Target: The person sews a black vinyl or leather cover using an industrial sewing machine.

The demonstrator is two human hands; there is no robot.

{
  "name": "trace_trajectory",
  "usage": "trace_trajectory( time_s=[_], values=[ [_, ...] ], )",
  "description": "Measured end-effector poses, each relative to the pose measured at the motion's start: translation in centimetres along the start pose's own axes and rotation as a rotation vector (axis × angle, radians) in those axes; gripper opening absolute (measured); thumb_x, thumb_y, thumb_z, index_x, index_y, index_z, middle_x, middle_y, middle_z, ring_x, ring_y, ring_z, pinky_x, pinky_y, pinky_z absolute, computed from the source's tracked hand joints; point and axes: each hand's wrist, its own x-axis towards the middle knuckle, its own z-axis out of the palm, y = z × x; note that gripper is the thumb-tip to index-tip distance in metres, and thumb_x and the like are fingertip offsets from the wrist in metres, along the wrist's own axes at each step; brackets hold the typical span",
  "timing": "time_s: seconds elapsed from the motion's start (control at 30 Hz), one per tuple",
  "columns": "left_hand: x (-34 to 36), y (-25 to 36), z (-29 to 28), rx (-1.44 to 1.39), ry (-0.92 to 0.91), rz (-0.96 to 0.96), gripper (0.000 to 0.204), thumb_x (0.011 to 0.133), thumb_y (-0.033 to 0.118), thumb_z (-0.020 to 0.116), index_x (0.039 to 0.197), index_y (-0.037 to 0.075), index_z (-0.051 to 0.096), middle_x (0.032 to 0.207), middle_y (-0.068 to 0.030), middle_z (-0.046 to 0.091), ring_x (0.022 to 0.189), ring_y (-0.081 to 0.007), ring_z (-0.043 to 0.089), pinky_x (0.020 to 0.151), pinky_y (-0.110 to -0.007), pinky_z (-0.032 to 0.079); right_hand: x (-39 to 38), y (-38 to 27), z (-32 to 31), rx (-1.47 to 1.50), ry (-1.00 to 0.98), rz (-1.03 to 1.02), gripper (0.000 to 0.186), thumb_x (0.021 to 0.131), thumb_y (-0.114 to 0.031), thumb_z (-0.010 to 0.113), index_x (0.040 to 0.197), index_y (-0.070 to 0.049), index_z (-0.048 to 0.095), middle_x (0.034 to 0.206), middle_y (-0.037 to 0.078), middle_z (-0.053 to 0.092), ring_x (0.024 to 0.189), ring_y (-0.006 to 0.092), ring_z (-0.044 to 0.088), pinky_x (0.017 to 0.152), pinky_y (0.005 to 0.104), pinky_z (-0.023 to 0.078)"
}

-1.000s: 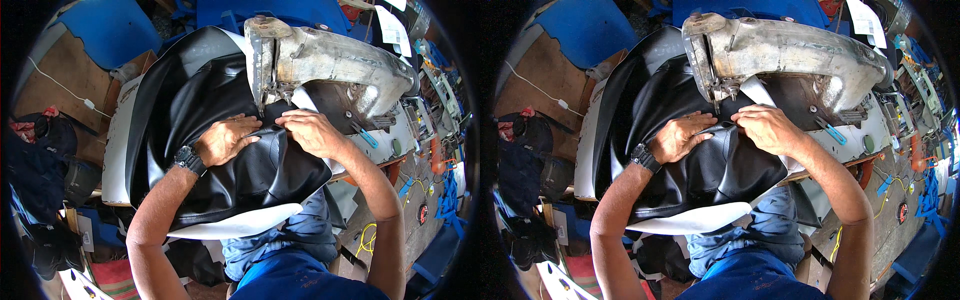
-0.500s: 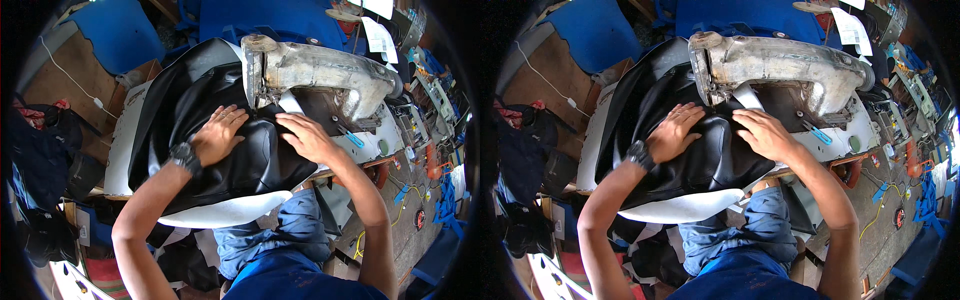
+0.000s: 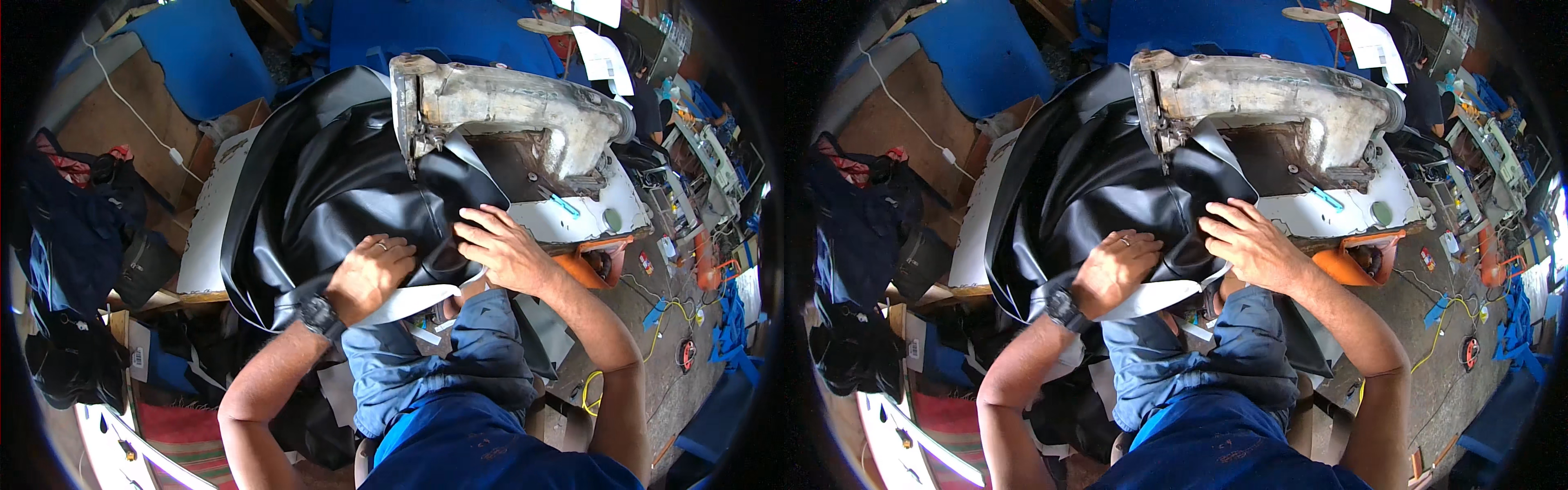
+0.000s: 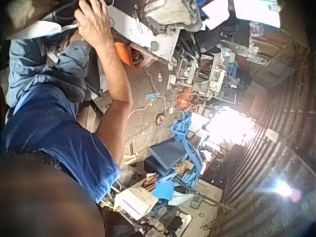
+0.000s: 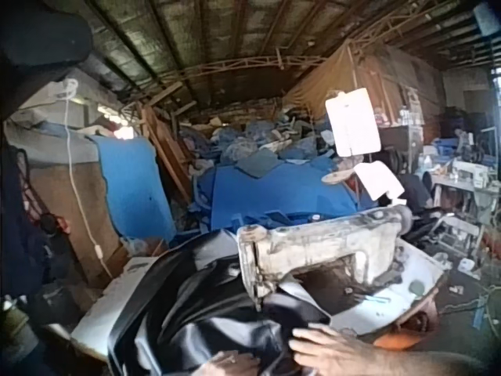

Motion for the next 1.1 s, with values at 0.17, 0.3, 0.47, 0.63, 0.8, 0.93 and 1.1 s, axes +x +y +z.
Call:
trace_trajectory(
  time_s=[0.17, 0.3, 0.47, 0.63, 0.8, 0.93, 1.1],
  values=[
    [-1.4, -1.6, -7.1, -0.079, -0.187, -0.025, 0.016, 0.084, 0.007, 0.08, 0.1, 0.005, 0.075, 0.107, -0.0083, 0.078, 0.114, -0.0265, 0.074, 0.119, -0.05, 0.047, -0.4, -0.5, -2.6, 0.025, -0.042, -0.072, 0.015, 0.082, -0.009, 0.07, 0.096, -0.003, 0.072, 0.121, 0.01, 0.071, 0.133, 0.0306, 0.059, 0.122, 0.0504, 0.04],
    [-1.1, -2.3, -6.0, -0.037, -0.317, 0.044, 0.017, 0.092, 0.019, 0.078, 0.1, 0.004, 0.075, 0.104, -0.0101, 0.077, 0.107, -0.0285, 0.074, 0.119, -0.051, 0.046, -1.3, 0.7, -0.3, 0.192, -0.073, -0.002, 0.019, 0.076, -0.005, 0.072, 0.096, -0.003, 0.071, 0.12, 0.009, 0.071, 0.129, 0.0287, 0.06, 0.12, 0.0497, 0.042],
    [1.1, -1.4, -5.5, -0.322, -0.18, -0.462, 0.042, 0.11, 0.037, 0.058, 0.134, 0.004, 0.07, 0.085, -0.0251, 0.074, 0.086, -0.0412, 0.075, 0.081, -0.051, 0.056, -2.4, -1.5, -2.1, 0.173, -0.033, 0.141, 0.045, 0.085, -0.024, 0.083, 0.123, -0.001, 0.074, 0.146, 0.012, 0.065, 0.142, 0.032, 0.054, 0.125, 0.0526, 0.037],
    [3.0, -1.3, -2.8, -0.099, -0.229, -0.432, 0.041, 0.105, 0.039, 0.066, 0.128, 0.006, 0.075, 0.095, -0.0207, 0.077, 0.086, -0.0374, 0.076, 0.08, -0.048, 0.06, -5.3, 1.5, -5.5, 0.146, 0.234, 0.481, 0.029, 0.096, -0.007, 0.071, 0.123, 0.003, 0.07, 0.13, 0.02, 0.072, 0.122, 0.0387, 0.068, 0.104, 0.0463, 0.055],
    [4.8, -0.7, -1.2, 0.089, -0.233, -0.403, 0.027, 0.097, 0.03, 0.073, 0.103, 0.005, 0.081, 0.105, -0.0123, 0.072, 0.098, -0.0313, 0.074, 0.085, -0.043, 0.06, -9.4, 8.0, -2.2, -0.273, -0.041, 0.716, 0.043, 0.092, -0.001, 0.064, 0.135, 0.004, 0.064, 0.127, 0.023, 0.071, 0.117, 0.0418, 0.068, 0.102, 0.0506, 0.056],
    [4.4, -1.5, 1.5, -0.045, -0.02, -0.422, 0.013, 0.093, 0.017, 0.075, 0.095, 0.005, 0.078, 0.102, -0.0098, 0.072, 0.098, -0.0309, 0.073, 0.088, -0.042, 0.059, -8.9, 8.4, -0.8, -0.333, -0.09, 0.678, 0.041, 0.092, 0.001, 0.062, 0.133, 0.005, 0.065, 0.129, 0.027, 0.068, 0.122, 0.0434, 0.065, 0.105, 0.0496, 0.055],
    [3.3, -1.4, 3.4, -0.091, 0.204, -0.416, 0.01, 0.095, 0.012, 0.072, 0.096, 0.002, 0.074, 0.1, -0.0127, 0.072, 0.098, -0.0333, 0.071, 0.089, -0.044, 0.058, -8.0, 8.8, -1.0, -0.334, -0.087, 0.722, 0.039, 0.091, 0.001, 0.061, 0.13, 0.007, 0.067, 0.132, 0.028, 0.066, 0.123, 0.0441, 0.064, 0.104, 0.0492, 0.056]
  ],
)
